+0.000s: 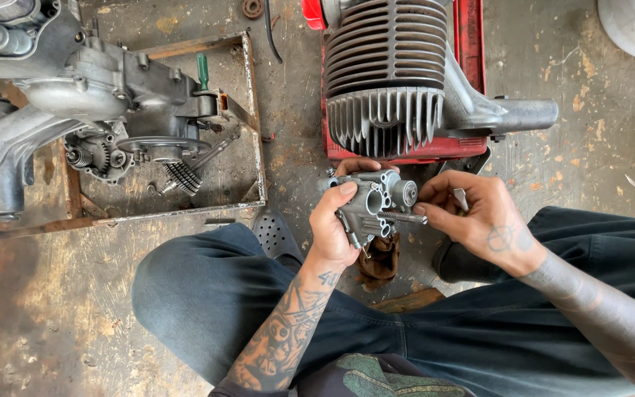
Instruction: The person disassembles and inspects a motorcycle carburetor using a screwdriver.
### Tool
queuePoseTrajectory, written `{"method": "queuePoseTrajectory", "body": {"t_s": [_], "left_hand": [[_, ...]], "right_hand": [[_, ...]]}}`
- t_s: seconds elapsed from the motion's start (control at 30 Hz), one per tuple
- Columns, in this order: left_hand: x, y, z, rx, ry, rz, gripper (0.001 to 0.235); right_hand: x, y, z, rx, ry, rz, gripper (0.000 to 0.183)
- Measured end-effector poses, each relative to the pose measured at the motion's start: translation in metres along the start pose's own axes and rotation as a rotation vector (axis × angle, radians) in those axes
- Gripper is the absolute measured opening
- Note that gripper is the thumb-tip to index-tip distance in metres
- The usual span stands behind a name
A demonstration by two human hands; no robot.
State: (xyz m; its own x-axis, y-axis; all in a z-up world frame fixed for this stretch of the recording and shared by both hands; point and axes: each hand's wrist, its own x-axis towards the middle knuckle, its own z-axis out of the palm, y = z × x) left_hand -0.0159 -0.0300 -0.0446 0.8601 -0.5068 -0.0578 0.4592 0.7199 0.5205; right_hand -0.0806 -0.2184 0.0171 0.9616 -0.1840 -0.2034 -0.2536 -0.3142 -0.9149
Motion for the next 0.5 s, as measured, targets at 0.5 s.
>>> {"method": "queuePoseTrajectory", "body": {"t_s": [0.5], "left_hand": [[-0.0006, -0.0007, -0.0012, 0.012, -0.002, 0.000, 0.049]], "right_hand": [[-0.0001, 0.0020, 0.0002, -0.025, 0.008, -0.024, 0.019]]}}
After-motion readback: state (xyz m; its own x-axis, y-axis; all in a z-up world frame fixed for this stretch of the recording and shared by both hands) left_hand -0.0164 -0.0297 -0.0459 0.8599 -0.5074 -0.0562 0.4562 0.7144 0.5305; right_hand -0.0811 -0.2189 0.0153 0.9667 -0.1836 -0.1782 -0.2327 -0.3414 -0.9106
